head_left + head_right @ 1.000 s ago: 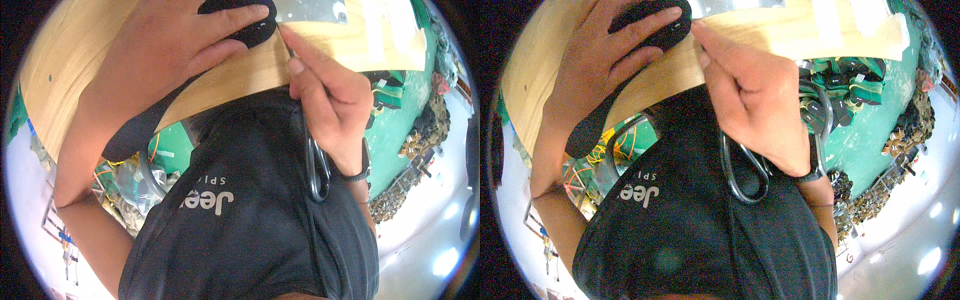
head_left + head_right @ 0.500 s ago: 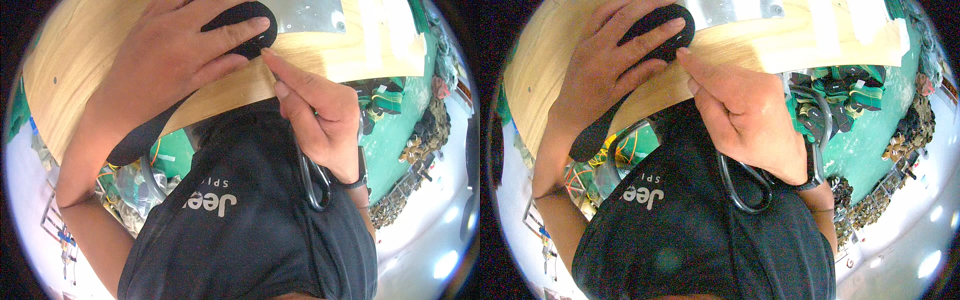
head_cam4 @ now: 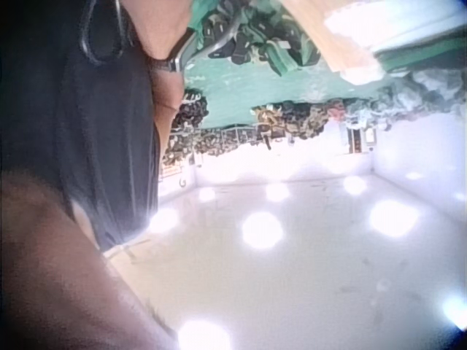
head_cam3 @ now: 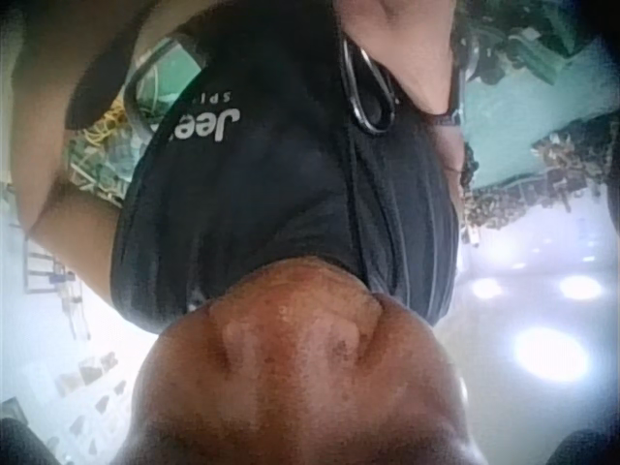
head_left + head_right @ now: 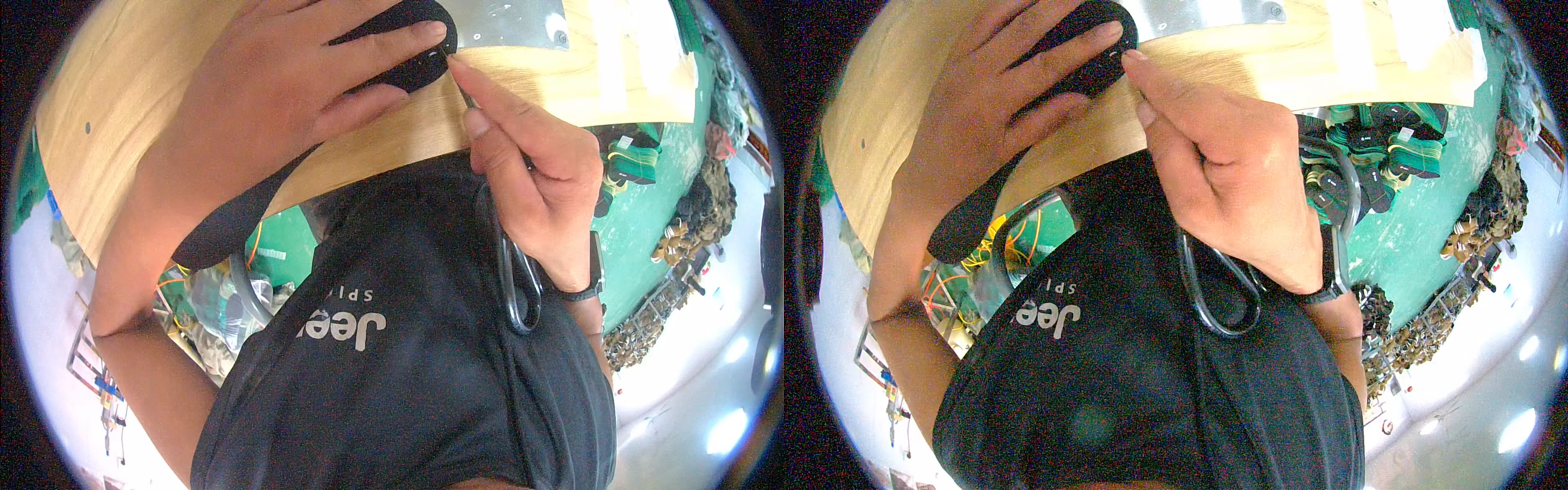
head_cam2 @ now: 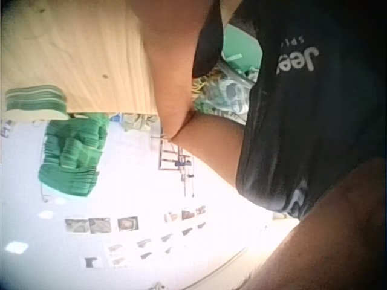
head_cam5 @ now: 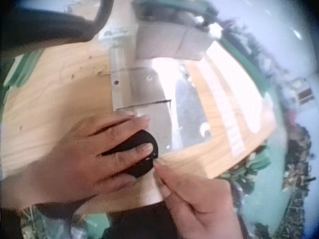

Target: The person peels a label from a transparent sheet and presses it onto a shoe insole, then uses scissors to cut the label sheet and trim the insole.

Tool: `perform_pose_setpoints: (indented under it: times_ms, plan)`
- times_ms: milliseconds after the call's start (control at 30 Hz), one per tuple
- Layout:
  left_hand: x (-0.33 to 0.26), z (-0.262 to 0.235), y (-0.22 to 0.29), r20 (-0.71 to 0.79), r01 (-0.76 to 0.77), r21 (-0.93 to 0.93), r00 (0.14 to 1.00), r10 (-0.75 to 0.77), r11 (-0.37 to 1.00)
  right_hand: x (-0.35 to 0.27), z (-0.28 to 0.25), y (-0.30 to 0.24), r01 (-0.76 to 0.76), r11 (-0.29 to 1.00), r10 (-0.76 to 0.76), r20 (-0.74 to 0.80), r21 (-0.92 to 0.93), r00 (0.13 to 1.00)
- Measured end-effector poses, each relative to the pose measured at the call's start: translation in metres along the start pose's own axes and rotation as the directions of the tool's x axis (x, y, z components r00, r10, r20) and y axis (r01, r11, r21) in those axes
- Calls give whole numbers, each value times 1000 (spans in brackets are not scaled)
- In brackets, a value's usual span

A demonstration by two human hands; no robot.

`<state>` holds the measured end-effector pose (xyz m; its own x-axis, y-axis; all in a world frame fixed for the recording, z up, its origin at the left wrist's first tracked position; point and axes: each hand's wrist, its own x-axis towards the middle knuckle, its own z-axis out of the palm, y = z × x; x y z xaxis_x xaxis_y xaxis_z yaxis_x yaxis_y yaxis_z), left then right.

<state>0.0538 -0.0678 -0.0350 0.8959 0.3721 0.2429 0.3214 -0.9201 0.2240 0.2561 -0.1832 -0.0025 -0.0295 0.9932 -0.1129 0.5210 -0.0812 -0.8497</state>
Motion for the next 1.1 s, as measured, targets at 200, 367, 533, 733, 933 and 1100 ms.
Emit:
perform_pose_setpoints:
  times_ms: [200,367,533,733,933,1100]
  plan:
    - [0,-12,-1,62,84,-249,996,-71,965,-4,0,0,17,1000,-17,3,0,1000]
    - [5,-18,2,158,59,-114,987,-40,992,-3,2,-3,67,997,-64,65,-44,996]
    - [-1,-6,-2,-35,1,-137,999,-6,991,-3,1,0,22,1000,-22,-4,-21,1000]
    - [-2,6,-4,-102,-25,-116,995,13,993,-4,-2,-4,26,998,-26,5,-63,1000]
    - [0,-11,1,16,37,-125,999,-35,992,-3,1,-2,43,998,-41,43,-55,998]
    - [-2,-11,0,1,27,-192,1000,-28,981,-3,2,-4,18,1000,-17,45,-8,999]
